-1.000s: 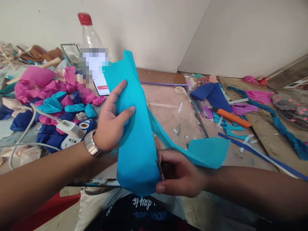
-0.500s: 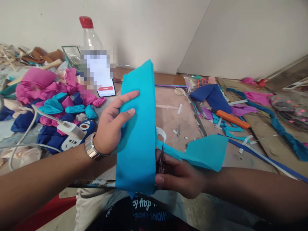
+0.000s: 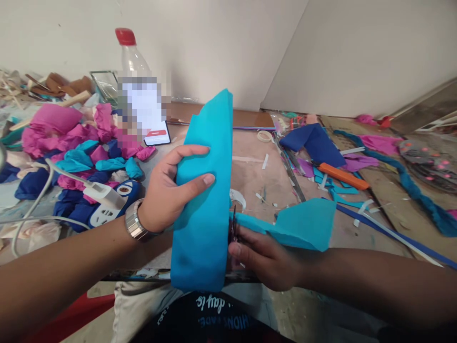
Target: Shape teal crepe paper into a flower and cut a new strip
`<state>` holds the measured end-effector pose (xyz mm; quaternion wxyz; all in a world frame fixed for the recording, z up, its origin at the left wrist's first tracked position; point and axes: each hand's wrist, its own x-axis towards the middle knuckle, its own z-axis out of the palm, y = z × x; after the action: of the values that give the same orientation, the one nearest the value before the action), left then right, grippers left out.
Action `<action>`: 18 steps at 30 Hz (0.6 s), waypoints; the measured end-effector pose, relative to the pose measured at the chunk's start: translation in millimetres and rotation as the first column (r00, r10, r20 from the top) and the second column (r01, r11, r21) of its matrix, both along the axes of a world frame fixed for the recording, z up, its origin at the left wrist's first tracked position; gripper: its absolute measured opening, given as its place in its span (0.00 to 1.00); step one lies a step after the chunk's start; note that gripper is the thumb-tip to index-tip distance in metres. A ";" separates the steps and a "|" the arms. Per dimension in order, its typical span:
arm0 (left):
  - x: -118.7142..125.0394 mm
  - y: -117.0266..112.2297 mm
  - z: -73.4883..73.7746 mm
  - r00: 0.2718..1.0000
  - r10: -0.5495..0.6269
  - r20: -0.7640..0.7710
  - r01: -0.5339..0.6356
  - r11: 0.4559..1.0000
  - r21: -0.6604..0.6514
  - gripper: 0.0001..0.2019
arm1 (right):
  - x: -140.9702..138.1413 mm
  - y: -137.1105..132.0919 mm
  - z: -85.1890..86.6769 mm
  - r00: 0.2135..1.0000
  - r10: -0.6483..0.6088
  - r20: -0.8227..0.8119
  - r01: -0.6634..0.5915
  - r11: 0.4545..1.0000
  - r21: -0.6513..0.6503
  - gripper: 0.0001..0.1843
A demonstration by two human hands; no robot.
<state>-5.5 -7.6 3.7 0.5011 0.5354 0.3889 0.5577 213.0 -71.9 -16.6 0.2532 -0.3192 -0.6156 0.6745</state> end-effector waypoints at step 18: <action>0.8 5.0 5.6 0.945 -0.104 0.309 0.201 0.932 -0.303 0.16 | -3.1 2.3 -6.9 0.989 -0.104 -0.102 0.110 0.992 0.054 0.16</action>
<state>-4.7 -2.6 9.3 0.6770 0.3858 0.3566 0.5155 210.0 -69.6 -23.5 0.3286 -0.3103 -0.6043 0.6562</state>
